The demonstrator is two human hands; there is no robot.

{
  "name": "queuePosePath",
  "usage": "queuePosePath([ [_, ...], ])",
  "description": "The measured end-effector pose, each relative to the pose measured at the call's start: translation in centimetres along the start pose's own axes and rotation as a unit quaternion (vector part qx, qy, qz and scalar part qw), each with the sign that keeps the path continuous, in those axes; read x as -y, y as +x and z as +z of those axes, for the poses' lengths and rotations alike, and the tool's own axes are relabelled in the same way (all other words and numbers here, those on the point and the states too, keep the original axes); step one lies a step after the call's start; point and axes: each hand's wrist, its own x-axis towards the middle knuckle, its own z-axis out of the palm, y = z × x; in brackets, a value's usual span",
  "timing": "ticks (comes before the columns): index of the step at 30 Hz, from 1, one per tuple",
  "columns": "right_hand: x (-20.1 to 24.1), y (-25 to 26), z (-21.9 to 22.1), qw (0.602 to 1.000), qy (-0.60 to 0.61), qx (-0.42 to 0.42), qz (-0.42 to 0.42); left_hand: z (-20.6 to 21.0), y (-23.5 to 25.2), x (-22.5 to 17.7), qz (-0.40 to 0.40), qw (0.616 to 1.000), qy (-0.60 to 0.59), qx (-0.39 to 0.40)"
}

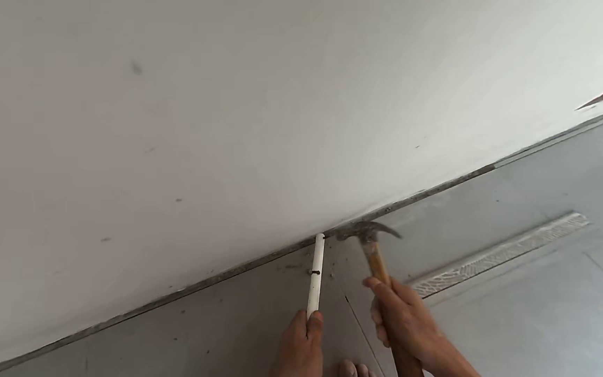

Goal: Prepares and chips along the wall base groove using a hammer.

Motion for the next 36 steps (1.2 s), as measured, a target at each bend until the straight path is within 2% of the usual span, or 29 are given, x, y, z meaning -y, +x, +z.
queuePosePath([
  [3, -0.2, -0.1, 1.2, 0.994, 0.034, -0.076, -0.072, 0.1, -0.6, -0.7, -0.017, 0.999, 0.034, 0.0],
  [4, -0.3, 0.0, 1.7, 0.994, 0.039, -0.075, -0.066, 0.3, -0.7, -1.2, -0.023, 0.999, 0.041, -0.004],
  [7, -0.2, 0.1, 0.7, 0.999, -0.009, 0.006, 0.035, 1.5, -1.0, -2.3, -0.034, 0.998, 0.05, -0.02],
  [9, 0.0, 0.2, -0.2, 1.0, 0.001, -0.005, 0.014, 1.7, -1.1, -2.9, -0.032, 0.998, 0.039, -0.025],
  [12, -0.5, 0.3, 0.7, 0.996, 0.042, -0.072, -0.04, 2.1, -1.4, -2.8, -0.046, 0.998, 0.025, -0.027],
  [13, -0.4, 0.5, 1.0, 0.996, 0.05, -0.065, -0.033, 2.2, -1.3, -2.9, -0.05, 0.998, 0.026, -0.029],
  [16, 0.1, 0.9, -0.2, 0.998, 0.015, 0.032, 0.05, 2.9, -1.3, -3.0, -0.047, 0.998, 0.02, -0.042],
  [17, 0.3, 0.9, -0.8, 0.998, 0.01, 0.036, 0.048, 2.8, -1.2, -3.0, -0.042, 0.998, 0.021, -0.044],
  [21, -0.1, 0.6, 0.5, 0.997, 0.048, -0.047, -0.023, 2.6, -1.5, -2.5, -0.036, 0.997, 0.05, -0.046],
  [25, -0.2, 0.7, -0.6, 0.998, 0.013, 0.035, 0.054, 3.3, -1.3, -3.0, -0.043, 0.997, 0.042, -0.053],
  [27, 0.1, 0.5, -1.2, 0.999, 0.021, 0.011, 0.026, 3.1, -1.2, -2.9, -0.036, 0.997, 0.036, -0.054],
  [30, -0.3, 0.5, 0.3, 0.997, 0.061, -0.039, -0.01, 3.3, -1.3, -2.5, -0.041, 0.997, 0.034, -0.055],
  [33, -0.2, 0.8, -0.4, 0.997, 0.013, 0.047, 0.052, 3.6, -1.3, -3.0, -0.043, 0.997, 0.037, -0.061],
  [36, 0.1, 0.8, -1.0, 0.999, 0.03, 0.01, 0.016, 3.2, -1.3, -2.8, -0.032, 0.997, 0.043, -0.062],
])
